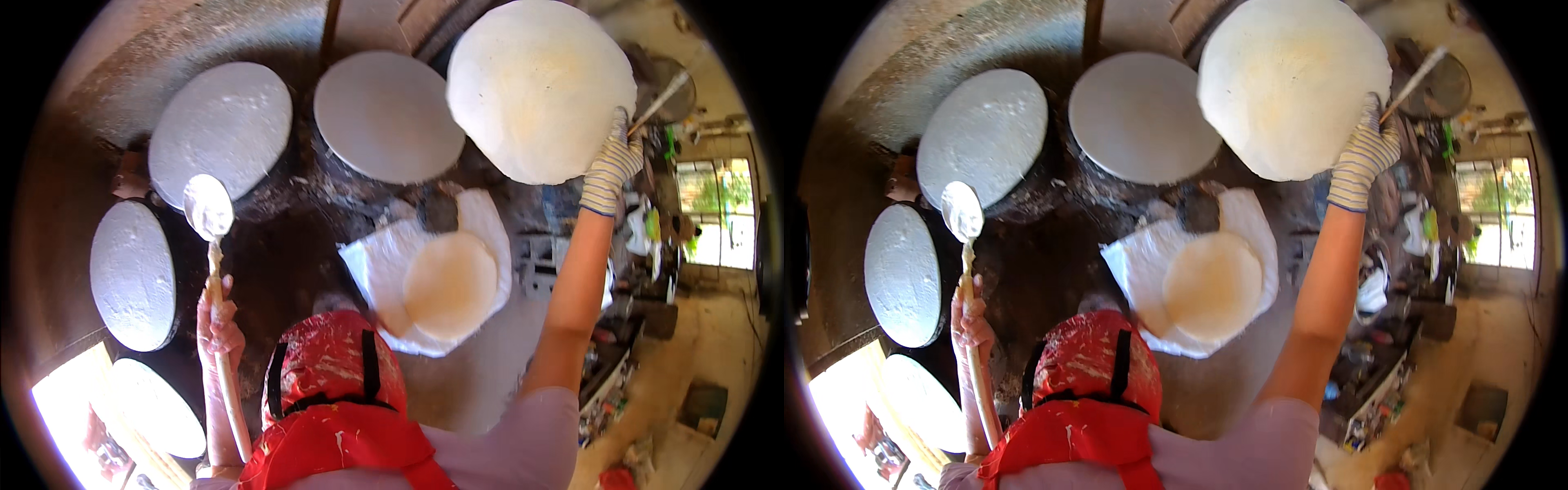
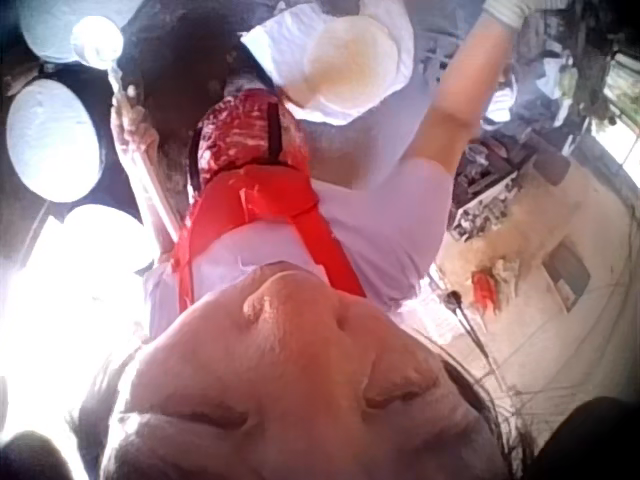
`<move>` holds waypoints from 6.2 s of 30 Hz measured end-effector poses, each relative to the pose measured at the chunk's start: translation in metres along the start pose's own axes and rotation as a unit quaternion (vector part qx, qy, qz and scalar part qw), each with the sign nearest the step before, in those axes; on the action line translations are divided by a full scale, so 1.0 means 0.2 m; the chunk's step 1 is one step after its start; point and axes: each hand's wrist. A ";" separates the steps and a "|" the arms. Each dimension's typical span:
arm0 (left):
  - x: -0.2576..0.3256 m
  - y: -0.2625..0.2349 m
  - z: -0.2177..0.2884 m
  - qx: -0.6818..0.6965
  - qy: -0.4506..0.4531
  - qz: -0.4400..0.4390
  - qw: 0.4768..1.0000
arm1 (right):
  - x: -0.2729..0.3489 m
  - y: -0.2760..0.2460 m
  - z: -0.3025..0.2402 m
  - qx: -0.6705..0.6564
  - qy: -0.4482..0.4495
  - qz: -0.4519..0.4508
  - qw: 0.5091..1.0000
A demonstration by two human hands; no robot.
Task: The person spreads batter onto a steaming surface using a ladle, spreads it with a stick, and then lifts the cooked sheets onto a stack by hand.
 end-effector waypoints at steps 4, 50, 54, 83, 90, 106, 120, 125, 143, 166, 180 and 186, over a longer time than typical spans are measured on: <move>0.03 -0.10 -0.07 -0.004 -0.036 -0.007 0.999 | 0.31 -0.50 0.21 -0.103 0.126 0.059 0.985; 2.13 -2.14 -1.15 -0.011 0.501 0.386 0.774 | 3.52 -0.88 -0.22 -0.035 0.025 -0.966 0.256; 2.28 -2.57 -1.24 0.004 0.490 0.564 0.665 | 3.81 -0.93 -0.38 -0.012 -0.280 -0.949 0.143; 2.09 -3.64 -0.71 0.325 0.456 0.321 0.764 | 4.63 -1.25 -0.14 0.061 -0.470 -0.876 0.094; 2.43 -2.94 -1.02 0.284 0.602 -0.006 0.746 | 3.83 -1.15 -0.29 -0.074 -0.527 -0.839 0.114; 2.48 -2.40 -1.39 0.194 0.673 0.121 0.704 | 3.38 -1.05 -0.23 -0.167 -0.325 -0.898 0.246; 2.40 -2.60 -1.47 0.162 0.687 0.132 0.696 | 3.53 -1.16 -0.36 -0.182 -0.242 -0.922 0.241; 2.25 -2.33 -1.21 0.108 0.582 0.185 0.785 | 3.36 -1.08 -0.28 -0.115 0.075 -0.954 0.267; -0.29 -0.25 -0.96 -0.472 0.061 0.124 0.871 | 1.68 -1.15 0.33 -0.060 0.020 -0.423 0.904; -2.06 0.00 -0.84 -0.892 0.015 -0.102 0.439 | 1.67 0.02 0.40 0.233 0.253 -0.286 0.894; -2.33 0.14 -0.52 -0.928 0.180 -0.196 0.261 | 1.86 0.45 0.27 0.003 0.344 -0.098 0.934; -2.43 0.22 -0.37 -0.944 0.158 -0.160 0.240 | 1.71 0.70 0.19 0.041 0.314 -0.124 0.940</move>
Point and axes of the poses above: each hand's wrist, its own x-axis away from the middle knuckle, its own y-axis out of the palm, z = x × y, and after that the axes turned 2 degrees about x, right-handed
